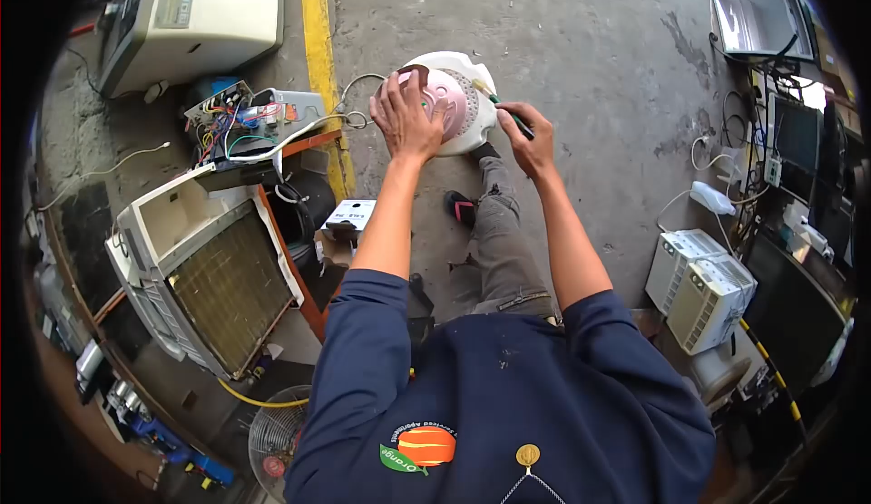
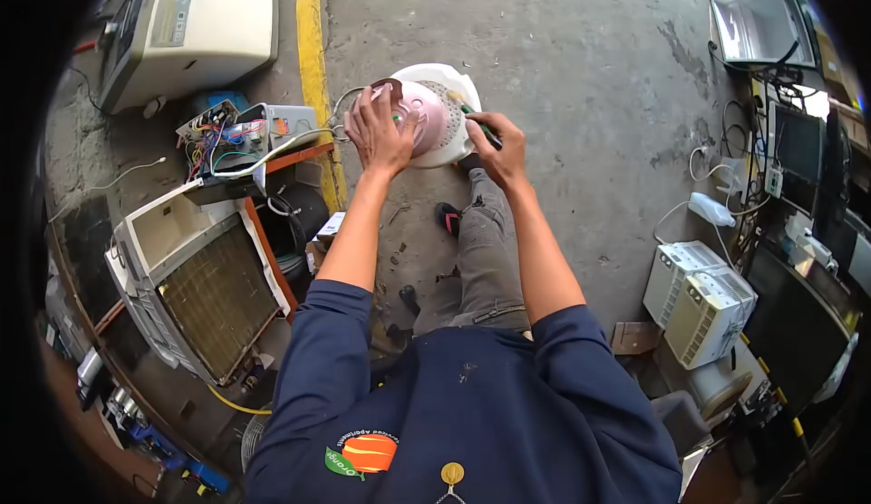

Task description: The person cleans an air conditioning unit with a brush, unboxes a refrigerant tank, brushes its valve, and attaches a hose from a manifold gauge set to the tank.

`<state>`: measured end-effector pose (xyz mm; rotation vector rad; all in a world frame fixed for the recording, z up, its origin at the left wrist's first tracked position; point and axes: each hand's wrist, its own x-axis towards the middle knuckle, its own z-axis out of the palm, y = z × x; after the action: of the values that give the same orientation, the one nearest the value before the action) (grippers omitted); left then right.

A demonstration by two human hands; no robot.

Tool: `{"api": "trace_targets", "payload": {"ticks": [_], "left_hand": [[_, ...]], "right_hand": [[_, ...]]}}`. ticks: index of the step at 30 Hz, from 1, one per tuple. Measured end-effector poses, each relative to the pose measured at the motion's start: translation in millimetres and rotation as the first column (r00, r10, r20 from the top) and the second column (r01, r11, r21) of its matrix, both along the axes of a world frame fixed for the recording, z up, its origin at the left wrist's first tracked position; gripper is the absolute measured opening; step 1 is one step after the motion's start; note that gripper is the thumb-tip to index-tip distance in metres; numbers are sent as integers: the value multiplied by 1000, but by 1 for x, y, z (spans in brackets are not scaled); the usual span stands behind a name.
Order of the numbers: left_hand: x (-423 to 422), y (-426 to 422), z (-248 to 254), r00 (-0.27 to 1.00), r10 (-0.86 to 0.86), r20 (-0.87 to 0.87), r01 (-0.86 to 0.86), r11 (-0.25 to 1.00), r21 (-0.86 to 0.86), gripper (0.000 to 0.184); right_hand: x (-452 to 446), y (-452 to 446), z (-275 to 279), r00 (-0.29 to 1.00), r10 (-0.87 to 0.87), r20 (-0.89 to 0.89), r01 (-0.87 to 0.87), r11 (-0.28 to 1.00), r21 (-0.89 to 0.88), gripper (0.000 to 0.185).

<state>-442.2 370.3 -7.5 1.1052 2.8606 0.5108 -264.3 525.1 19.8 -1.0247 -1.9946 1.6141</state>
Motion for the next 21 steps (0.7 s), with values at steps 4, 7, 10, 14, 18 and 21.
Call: {"api": "trace_targets", "payload": {"ticks": [4, 7, 10, 14, 18, 21], "left_hand": [[-12, 4, -6, 971, 32, -238, -30, 999, 11, 88], [-15, 0, -23, 998, 20, -58, -20, 1000, 3, 88], [-15, 0, -33, 996, 8, -89, -7, 1000, 6, 85], [-21, 2, -36, 994, 13, -110, -15, 1000, -12, 81], [-17, 1, -37, 994, 17, -110, -22, 999, -40, 78], [-16, -3, -38, 994, 13, -106, -17, 999, -41, 78]], "right_hand": [[-8, -32, -27, 990, -125, -66, 124, 992, -25, 26], [-1, -47, -31, 974, -219, -47, 217, 975, -45, 30], [-3, -78, -51, 945, -304, -122, 322, 930, 175, 27], [14, -222, -50, 973, 101, -206, -123, 987, -100, 24], [36, -233, -41, 982, -16, -191, -22, 981, -195, 26], [32, -162, -21, 897, -437, -68, 438, 899, -7, 26]]}}
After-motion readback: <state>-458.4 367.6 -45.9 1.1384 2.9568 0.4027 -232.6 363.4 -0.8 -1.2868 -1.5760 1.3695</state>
